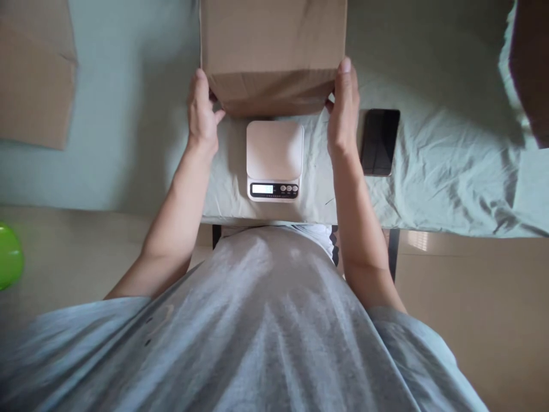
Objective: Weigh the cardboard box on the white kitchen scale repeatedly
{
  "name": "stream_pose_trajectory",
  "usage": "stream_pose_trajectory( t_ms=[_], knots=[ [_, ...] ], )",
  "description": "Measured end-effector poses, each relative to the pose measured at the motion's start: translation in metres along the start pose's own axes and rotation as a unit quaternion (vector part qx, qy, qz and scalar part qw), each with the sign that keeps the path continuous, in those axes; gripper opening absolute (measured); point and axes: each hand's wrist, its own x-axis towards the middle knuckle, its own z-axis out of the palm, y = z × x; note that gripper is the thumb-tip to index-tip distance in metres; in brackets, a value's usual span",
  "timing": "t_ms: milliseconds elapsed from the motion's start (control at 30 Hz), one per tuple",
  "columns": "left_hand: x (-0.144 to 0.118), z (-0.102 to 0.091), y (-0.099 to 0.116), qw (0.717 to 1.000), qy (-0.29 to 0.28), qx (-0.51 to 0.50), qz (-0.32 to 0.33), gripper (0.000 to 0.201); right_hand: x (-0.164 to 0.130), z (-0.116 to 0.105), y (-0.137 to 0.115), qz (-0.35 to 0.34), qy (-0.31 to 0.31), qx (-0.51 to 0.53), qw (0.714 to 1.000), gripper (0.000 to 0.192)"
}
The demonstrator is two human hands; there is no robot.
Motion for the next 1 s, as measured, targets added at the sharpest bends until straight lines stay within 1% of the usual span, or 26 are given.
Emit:
stream_pose_trajectory(
  t_ms=[100, 133, 300, 333, 400, 467, 533, 600, 667, 767, 833, 900, 967, 1000],
  knots=[
    [0.003, 0.004, -0.015, 0.999, -0.019, -0.033, -0.033, 0.038, 0.002, 0.001, 0.013, 0.015, -0.006, 0.007, 1.000, 0.057],
    [0.004, 0.004, -0.018, 0.999, -0.021, -0.034, -0.035, 0.038, 0.003, 0.001, 0.017, 0.018, -0.007, 0.013, 1.000, 0.060],
    [0.010, 0.008, -0.033, 0.999, -0.037, -0.018, -0.002, 0.042, 0.004, 0.000, 0.026, 0.030, 0.002, 0.019, 0.999, 0.070],
    [0.012, 0.008, -0.037, 0.999, -0.033, -0.001, 0.011, 0.042, 0.004, -0.002, 0.028, 0.031, 0.004, 0.020, 0.999, 0.071],
    [0.018, 0.008, -0.047, 0.998, -0.008, 0.046, 0.035, 0.043, 0.003, -0.007, 0.033, 0.035, 0.022, 0.022, 0.999, 0.073],
    [0.022, 0.006, -0.059, 0.995, 0.025, 0.082, 0.052, 0.043, 0.002, -0.012, 0.042, 0.040, 0.052, 0.026, 0.998, 0.078],
    [0.019, 0.003, -0.070, 0.991, 0.044, 0.103, 0.068, 0.042, 0.001, -0.017, 0.054, 0.031, 0.082, 0.009, 0.996, 0.079],
    [0.012, -0.001, -0.079, 0.986, 0.046, 0.134, 0.093, 0.046, -0.002, -0.020, 0.068, -0.007, 0.102, -0.027, 0.994, 0.074],
    [0.003, -0.005, -0.085, 0.979, 0.037, 0.167, 0.115, 0.048, -0.005, -0.022, 0.079, -0.060, 0.110, -0.069, 0.990, 0.065],
    [-0.005, -0.008, -0.088, 0.975, 0.019, 0.185, 0.125, 0.046, -0.012, -0.023, 0.088, -0.114, 0.097, -0.113, 0.982, 0.050],
    [-0.006, -0.008, -0.090, 0.971, 0.011, 0.195, 0.134, 0.047, -0.017, -0.022, 0.089, -0.131, 0.078, -0.150, 0.977, 0.039],
    [-0.006, -0.007, -0.091, 0.965, 0.006, 0.211, 0.154, 0.044, -0.021, -0.021, 0.088, -0.142, 0.060, -0.186, 0.970, 0.033],
    [-0.003, -0.007, -0.093, 0.961, 0.001, 0.221, 0.167, 0.040, -0.022, -0.020, 0.087, -0.147, 0.054, -0.205, 0.966, 0.032],
    [-0.002, -0.007, -0.093, 0.962, 0.004, 0.217, 0.163, 0.039, -0.021, -0.020, 0.087, -0.150, 0.055, -0.206, 0.965, 0.035]
  ],
)
